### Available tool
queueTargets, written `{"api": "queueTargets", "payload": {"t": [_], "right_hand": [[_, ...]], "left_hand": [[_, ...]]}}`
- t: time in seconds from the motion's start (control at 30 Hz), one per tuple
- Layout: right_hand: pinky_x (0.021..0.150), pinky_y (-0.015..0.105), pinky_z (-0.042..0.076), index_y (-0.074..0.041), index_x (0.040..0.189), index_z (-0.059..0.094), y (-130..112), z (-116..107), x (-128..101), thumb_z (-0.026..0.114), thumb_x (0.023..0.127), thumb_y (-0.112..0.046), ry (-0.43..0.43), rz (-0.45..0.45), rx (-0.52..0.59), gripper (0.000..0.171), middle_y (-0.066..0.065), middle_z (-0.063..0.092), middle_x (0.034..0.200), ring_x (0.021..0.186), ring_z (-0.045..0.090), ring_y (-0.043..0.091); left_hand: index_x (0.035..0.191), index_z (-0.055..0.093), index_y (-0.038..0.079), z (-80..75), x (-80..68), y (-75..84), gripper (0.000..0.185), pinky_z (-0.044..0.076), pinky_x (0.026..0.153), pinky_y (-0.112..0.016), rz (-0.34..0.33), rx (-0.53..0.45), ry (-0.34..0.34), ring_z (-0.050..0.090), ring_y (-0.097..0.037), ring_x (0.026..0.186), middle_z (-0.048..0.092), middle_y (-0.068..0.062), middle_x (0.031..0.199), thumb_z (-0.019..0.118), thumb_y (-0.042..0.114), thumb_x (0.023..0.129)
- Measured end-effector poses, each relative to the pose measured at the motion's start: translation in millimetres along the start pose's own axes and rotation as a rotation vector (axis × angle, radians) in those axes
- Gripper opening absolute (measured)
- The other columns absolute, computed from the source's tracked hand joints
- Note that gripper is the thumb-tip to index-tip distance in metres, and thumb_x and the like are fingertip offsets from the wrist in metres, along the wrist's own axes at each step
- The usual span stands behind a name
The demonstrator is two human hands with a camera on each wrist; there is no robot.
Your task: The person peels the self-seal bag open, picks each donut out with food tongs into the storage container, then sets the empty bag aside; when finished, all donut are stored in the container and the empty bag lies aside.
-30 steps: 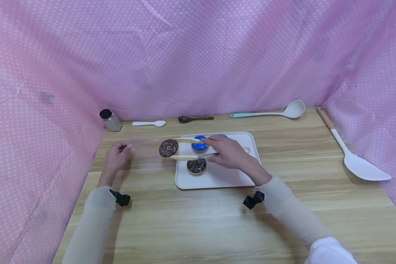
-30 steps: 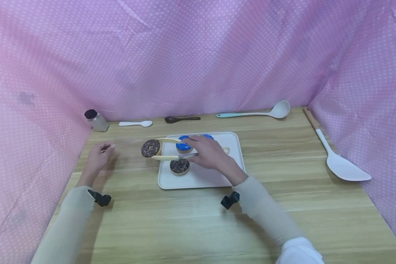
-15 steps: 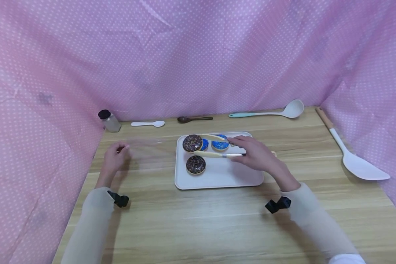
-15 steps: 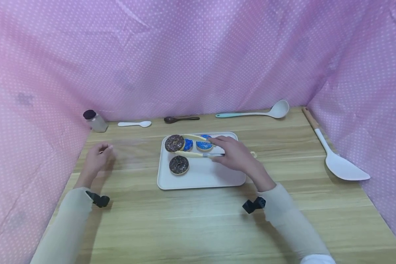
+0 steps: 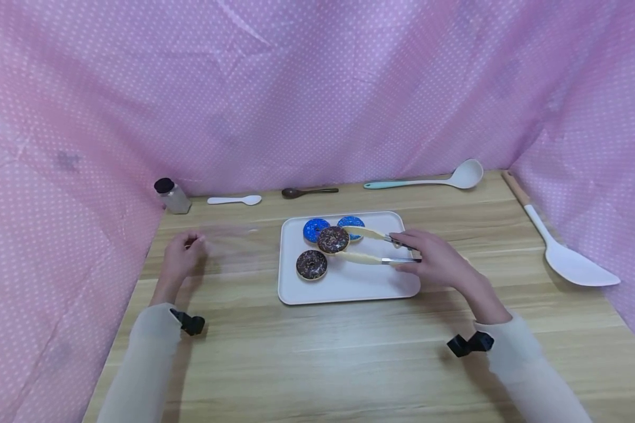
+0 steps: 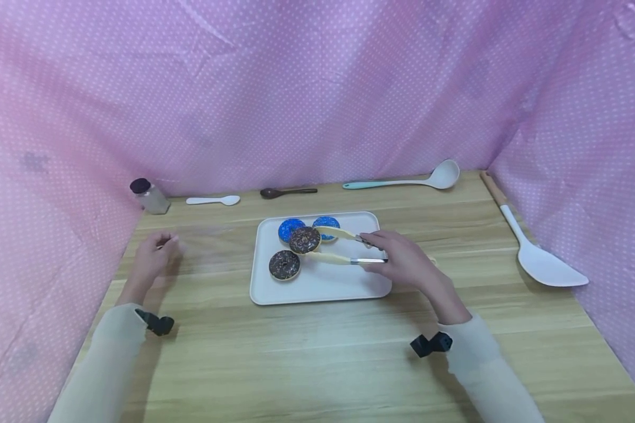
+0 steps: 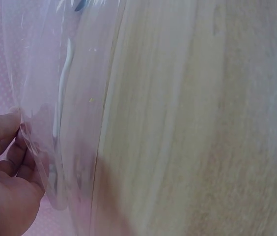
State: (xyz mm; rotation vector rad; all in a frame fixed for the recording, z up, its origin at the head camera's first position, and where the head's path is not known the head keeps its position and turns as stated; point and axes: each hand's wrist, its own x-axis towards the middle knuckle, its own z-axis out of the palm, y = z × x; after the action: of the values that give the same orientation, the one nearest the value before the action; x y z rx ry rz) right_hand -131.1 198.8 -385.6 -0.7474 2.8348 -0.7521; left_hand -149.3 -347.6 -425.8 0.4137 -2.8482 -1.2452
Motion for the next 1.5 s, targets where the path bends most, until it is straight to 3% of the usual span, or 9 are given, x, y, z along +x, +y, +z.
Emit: {"api": "queueTargets", "payload": {"t": [0.43, 0.93, 1.1, 1.3, 1.5], "right_hand": [[0.1, 0.056, 0.042, -0.013, 0.135, 0.054, 24.4, 6.4, -19.0, 0.077, 0.08, -0.031, -0.007, -0.001, 0.025, 0.062, 0.016, 0.055, 0.135, 0.123, 0.051, 0.035], [0.101, 0.058, 0.041, -0.015, 0.139, 0.05, 32.3, 15.7, -23.1, 0.078, 0.08, -0.03, -0.068, 0.045, 0.041, 0.067, 0.014, 0.054, 0.135, 0.124, 0.05, 0.035], [0.103, 0.058, 0.039, -0.014, 0.141, 0.046, 34.4, 12.9, -25.6, 0.079, 0.078, -0.032, -0.092, 0.061, 0.08, 0.073, 0.014, 0.052, 0.138, 0.127, 0.048, 0.035], [0.097, 0.055, 0.043, -0.012, 0.142, 0.044, 43.7, -0.7, -30.8, 0.078, 0.08, -0.033, 0.012, 0.079, 0.16, 0.074, 0.014, 0.054, 0.136, 0.122, 0.052, 0.033], [0.091, 0.059, 0.041, -0.007, 0.143, 0.041, 53.3, -8.0, -33.5, 0.078, 0.079, -0.037, 0.132, 0.232, 0.146, 0.079, 0.022, 0.051, 0.133, 0.113, 0.051, 0.04]], "left_hand": [[0.118, 0.054, -0.004, -1.3, -2.7, -5.0, 0.036, 0.04, 0.097, -0.048, 0.051, 0.01, 0.026, 0.047, -0.033, 0.114, 0.053, -0.023, 0.123, 0.041, 0.025, 0.102], [0.119, 0.054, -0.001, -1.2, -3.1, -2.7, 0.036, 0.04, 0.098, -0.049, 0.022, 0.03, -0.015, 0.046, -0.033, 0.115, 0.052, -0.021, 0.124, 0.04, 0.028, 0.103], [0.118, 0.054, -0.003, 1.0, -1.9, -2.3, 0.035, 0.04, 0.097, -0.05, 0.044, 0.058, -0.014, 0.047, -0.034, 0.113, 0.053, -0.022, 0.121, 0.041, 0.026, 0.103], [0.116, 0.055, -0.002, 4.1, 1.3, -3.1, 0.033, 0.042, 0.089, -0.042, 0.049, 0.06, -0.005, 0.048, -0.031, 0.106, 0.054, -0.02, 0.115, 0.041, 0.025, 0.103], [0.115, 0.056, -0.003, 7.9, 3.2, -2.3, 0.029, 0.043, 0.087, -0.039, 0.055, 0.077, -0.006, 0.049, -0.029, 0.103, 0.055, -0.02, 0.113, 0.045, 0.02, 0.102]]}}
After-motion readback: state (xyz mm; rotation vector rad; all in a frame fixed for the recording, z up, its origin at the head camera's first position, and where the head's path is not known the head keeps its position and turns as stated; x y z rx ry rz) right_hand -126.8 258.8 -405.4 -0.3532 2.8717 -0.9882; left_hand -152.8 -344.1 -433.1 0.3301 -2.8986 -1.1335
